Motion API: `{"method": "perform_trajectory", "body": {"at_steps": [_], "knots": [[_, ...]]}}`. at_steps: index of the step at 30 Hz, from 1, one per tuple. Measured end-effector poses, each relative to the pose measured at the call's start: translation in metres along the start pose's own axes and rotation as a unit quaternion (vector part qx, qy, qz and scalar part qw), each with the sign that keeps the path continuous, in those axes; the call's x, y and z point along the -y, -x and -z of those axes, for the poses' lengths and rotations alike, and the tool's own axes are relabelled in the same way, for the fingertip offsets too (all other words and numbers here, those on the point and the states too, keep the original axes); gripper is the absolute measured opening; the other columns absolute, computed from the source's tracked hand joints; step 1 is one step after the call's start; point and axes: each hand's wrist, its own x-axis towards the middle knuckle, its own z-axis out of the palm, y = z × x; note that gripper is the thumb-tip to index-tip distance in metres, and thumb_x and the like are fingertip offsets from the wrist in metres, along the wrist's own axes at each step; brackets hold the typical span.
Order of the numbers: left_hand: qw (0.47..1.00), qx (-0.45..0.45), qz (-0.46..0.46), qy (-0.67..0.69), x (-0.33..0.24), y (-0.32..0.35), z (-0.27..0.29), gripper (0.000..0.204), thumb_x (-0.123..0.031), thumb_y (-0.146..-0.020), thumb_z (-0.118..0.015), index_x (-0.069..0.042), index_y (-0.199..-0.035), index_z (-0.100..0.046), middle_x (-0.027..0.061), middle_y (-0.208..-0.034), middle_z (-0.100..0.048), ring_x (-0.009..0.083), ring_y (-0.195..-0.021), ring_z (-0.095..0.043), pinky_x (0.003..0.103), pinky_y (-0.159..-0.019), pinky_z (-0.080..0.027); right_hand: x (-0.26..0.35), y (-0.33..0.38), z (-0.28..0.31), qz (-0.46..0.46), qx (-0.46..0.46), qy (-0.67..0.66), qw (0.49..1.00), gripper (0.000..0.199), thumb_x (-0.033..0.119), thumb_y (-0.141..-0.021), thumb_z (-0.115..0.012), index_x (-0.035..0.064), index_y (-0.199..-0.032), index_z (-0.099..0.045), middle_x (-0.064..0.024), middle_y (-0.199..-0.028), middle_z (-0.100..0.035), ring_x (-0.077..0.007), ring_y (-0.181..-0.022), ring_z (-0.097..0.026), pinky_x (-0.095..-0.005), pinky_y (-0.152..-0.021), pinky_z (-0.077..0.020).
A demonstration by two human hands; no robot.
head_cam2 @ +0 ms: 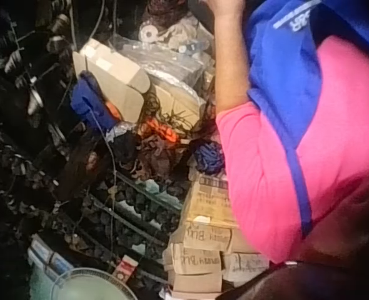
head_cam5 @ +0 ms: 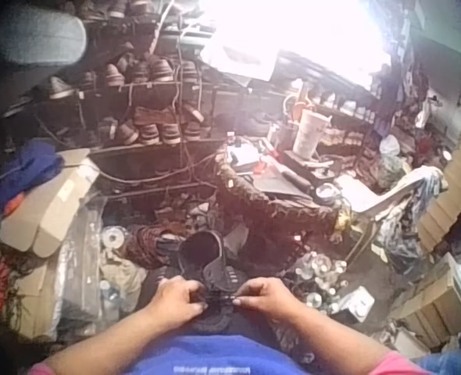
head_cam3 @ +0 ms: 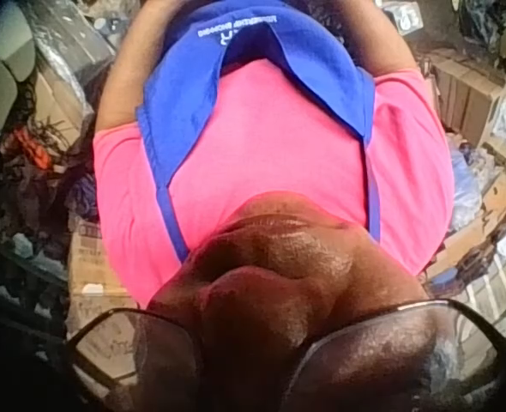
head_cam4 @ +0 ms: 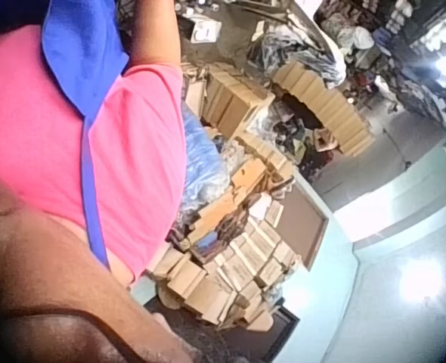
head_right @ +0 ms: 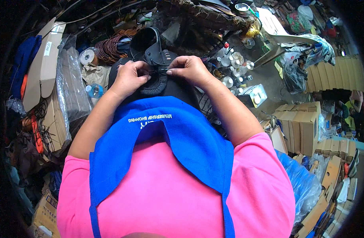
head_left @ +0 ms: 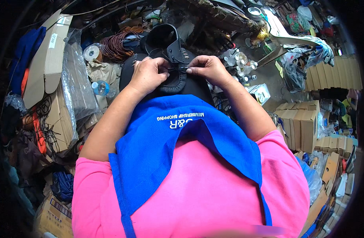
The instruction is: Stitching or hand-sewing parts of a black shoe upper together using a needle and thread.
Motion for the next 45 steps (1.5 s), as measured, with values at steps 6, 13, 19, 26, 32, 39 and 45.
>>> {"method": "perform_trajectory", "body": {"at_steps": [6, 13, 19, 26, 32, 39, 45], "knots": [[1.0, -0.003, 0.016, 0.022, 0.004, -0.004, -0.004, 0.024, -0.017, -0.068, -0.073, -0.009, -0.091, -0.07, 0.0118, -0.086, -0.065, 0.0262, -0.09, -0.061, 0.037, -0.082, -0.046, 0.001, -0.004, 0.002, -0.009, 0.017, -0.011, 1.0, 0.014, 0.012, -0.078, -0.073, 0.0021, -0.086, -0.067, 0.0012, -0.078, -0.065, -0.0046, -0.072, -0.057, -0.0207, -0.067, -0.0466], [0.997, 0.002, 0.03, 0.072, 0.009, -0.009, -0.016, 0.026, -0.015, -0.068, -0.074, -0.008, -0.092, -0.069, 0.012, -0.085, -0.066, 0.0271, -0.086, -0.062, 0.037, -0.081, -0.047, 0.007, -0.013, 0.004, -0.025, 0.045, 0.001, 0.999, 0.014, 0.012, -0.077, -0.074, 0.0017, -0.084, -0.067, 0.0012, -0.075, -0.064, -0.0045, -0.07, -0.056, -0.0205, -0.065, -0.0456], [0.999, 0.017, 0.026, 0.011, -0.007, -0.008, -0.005, 0.019, -0.023, -0.071, -0.071, -0.014, -0.087, -0.071, 0.007, -0.082, -0.066, 0.0245, -0.091, -0.057, 0.04, -0.085, -0.037, 0.038, -0.018, 0.01, -0.056, 0.076, 0.103, 0.99, 0.013, 0.01, -0.076, -0.073, 0.0016, -0.082, -0.066, 0.0018, -0.072, -0.063, -0.0045, -0.067, -0.054, -0.0214, -0.064, -0.0447], [0.994, -0.016, -0.064, -0.09, -0.011, -0.007, -0.001, 0.013, -0.021, -0.074, -0.069, -0.015, -0.085, -0.07, 0.0031, -0.079, -0.064, 0.0238, -0.091, -0.054, 0.041, -0.084, -0.036, 0.022, -0.024, 0.008, 0.002, 0.094, 0.036, 0.995, 0.011, 0.007, -0.076, -0.073, 0.0021, -0.082, -0.064, 0.0027, -0.072, -0.062, -0.0045, -0.066, -0.053, -0.0223, -0.062, -0.0438], [0.985, -0.041, -0.117, -0.119, 0.004, 0.003, 0.005, 0.009, -0.018, -0.075, -0.067, -0.013, -0.083, -0.068, 0.0031, -0.083, -0.065, 0.0238, -0.091, -0.054, 0.041, -0.083, -0.036, 0.022, -0.017, 0.021, -0.013, 0.099, -0.03, 0.995, 0.009, 0.008, -0.08, -0.07, 0.0032, -0.079, -0.062, 0.004, -0.07, -0.059, -0.0052, -0.067, -0.053, -0.0213, -0.064, -0.0435], [0.998, -0.001, -0.053, -0.042, 0.003, 0.005, -0.002, 0.01, -0.014, -0.08, -0.061, -0.009, -0.087, -0.064, 0.0114, -0.086, -0.065, 0.0307, -0.089, -0.059, 0.045, -0.078, -0.042, 0.003, -0.003, 0.022, 0.061, 0.063, 0.032, 0.996, 0.016, 0.017, -0.08, -0.073, 0.0045, -0.082, -0.063, 0.003, -0.085, -0.053, -0.0061, -0.073, -0.051, -0.0215, -0.07, -0.0433], [0.998, 0.023, -0.06, -0.015, 0.001, -0.002, -0.011, 0.013, -0.016, -0.083, -0.057, -0.005, -0.089, -0.061, 0.0195, -0.083, -0.063, 0.0367, -0.085, -0.06, 0.047, -0.076, -0.046, 0.004, 0.016, 0.03, -0.047, 0.082, 0.007, 0.996, 0.015, 0.013, -0.082, -0.07, 0.0021, -0.083, -0.059, 0.0005, -0.085, -0.05, -0.0051, -0.072, -0.05, -0.021, -0.059, -0.0409]]}}
